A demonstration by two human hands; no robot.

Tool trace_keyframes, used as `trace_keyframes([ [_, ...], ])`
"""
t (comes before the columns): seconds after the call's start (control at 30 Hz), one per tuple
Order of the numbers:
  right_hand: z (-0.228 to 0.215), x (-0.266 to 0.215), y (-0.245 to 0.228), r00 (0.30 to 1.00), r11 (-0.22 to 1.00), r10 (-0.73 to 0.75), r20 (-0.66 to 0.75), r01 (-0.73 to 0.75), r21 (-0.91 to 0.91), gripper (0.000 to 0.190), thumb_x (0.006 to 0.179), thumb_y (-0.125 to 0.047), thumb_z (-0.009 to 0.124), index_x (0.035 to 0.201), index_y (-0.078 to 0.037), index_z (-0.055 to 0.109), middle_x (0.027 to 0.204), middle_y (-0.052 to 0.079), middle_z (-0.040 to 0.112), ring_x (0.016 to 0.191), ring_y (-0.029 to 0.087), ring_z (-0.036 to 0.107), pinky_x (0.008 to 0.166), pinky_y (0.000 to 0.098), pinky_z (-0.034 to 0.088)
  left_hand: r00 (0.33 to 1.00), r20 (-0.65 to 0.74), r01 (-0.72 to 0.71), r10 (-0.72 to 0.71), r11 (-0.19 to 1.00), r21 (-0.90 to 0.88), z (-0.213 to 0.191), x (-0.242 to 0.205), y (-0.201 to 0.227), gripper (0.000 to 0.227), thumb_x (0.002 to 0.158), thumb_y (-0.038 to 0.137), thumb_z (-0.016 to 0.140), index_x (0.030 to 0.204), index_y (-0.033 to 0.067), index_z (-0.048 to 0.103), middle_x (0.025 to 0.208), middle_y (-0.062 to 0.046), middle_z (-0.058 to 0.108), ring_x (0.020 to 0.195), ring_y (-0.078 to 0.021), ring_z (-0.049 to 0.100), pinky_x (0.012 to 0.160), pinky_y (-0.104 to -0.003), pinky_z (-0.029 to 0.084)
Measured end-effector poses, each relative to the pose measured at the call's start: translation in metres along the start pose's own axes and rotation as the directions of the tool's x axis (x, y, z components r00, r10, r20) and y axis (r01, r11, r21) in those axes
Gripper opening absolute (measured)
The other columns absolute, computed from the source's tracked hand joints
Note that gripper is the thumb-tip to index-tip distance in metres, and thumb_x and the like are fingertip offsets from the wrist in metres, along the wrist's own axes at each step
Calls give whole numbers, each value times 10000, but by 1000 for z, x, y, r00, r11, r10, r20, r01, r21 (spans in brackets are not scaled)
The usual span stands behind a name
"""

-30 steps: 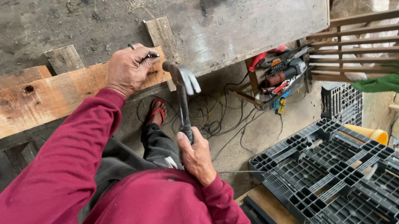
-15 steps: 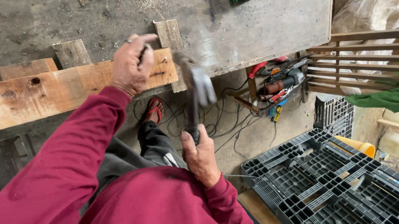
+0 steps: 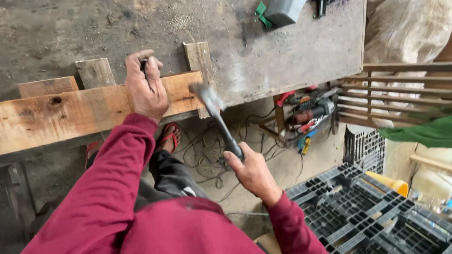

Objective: The person hammers nails into several wooden boards and blocks to join them together on a workshop table. They take nails from a container and use a hammer to drive them into the wood, repositioning the wood pieces throughout.

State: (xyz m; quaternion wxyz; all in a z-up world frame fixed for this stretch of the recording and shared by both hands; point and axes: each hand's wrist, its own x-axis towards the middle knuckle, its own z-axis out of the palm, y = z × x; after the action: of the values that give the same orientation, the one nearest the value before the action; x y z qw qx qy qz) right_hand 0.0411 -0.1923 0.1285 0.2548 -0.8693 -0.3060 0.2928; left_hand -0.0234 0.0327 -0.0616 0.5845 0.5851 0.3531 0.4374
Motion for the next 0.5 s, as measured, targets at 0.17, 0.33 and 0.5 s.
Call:
trace_keyframes([
  [0.17, -21, -17, -3, 971, 779, 238, 12, -198, 595, 191, 986, -223, 585, 936, -43, 548, 694, 66, 563, 519, 182, 534, 461, 329, 449, 998, -8, -53, 54, 995, 90, -3, -3, 4, 233, 1168, 123, 489, 1364, 31, 576, 998, -75, 622, 891, -147, 602, 822, -288, 515],
  [0.33, 7, 6, -2, 942, 722, -168, -291, 318, 614, 254, 1027, -301, 606, 933, -79, 523, 685, 53, 508, 520, 176, 494, 456, 332, 423, 997, 15, -78, 77, 994, 79, -3, 4, 11, 276, 1165, 137, 529, 1419, 49, 590, 1178, -97, 686, 893, -149, 669, 807, -299, 558],
  [0.5, -14, -6, 0, 987, 944, 163, 11, -159, 288, 268, 1088, -307, 550, 907, -110, 557, 691, 53, 507, 499, 177, 497, 443, 330, 420, 1000, -5, 11, -10, 995, 104, -2, 7, 14, 355, 1156, 146, 526, 1498, 51, 522, 896, -41, 624, 809, -128, 622, 755, -283, 533],
])
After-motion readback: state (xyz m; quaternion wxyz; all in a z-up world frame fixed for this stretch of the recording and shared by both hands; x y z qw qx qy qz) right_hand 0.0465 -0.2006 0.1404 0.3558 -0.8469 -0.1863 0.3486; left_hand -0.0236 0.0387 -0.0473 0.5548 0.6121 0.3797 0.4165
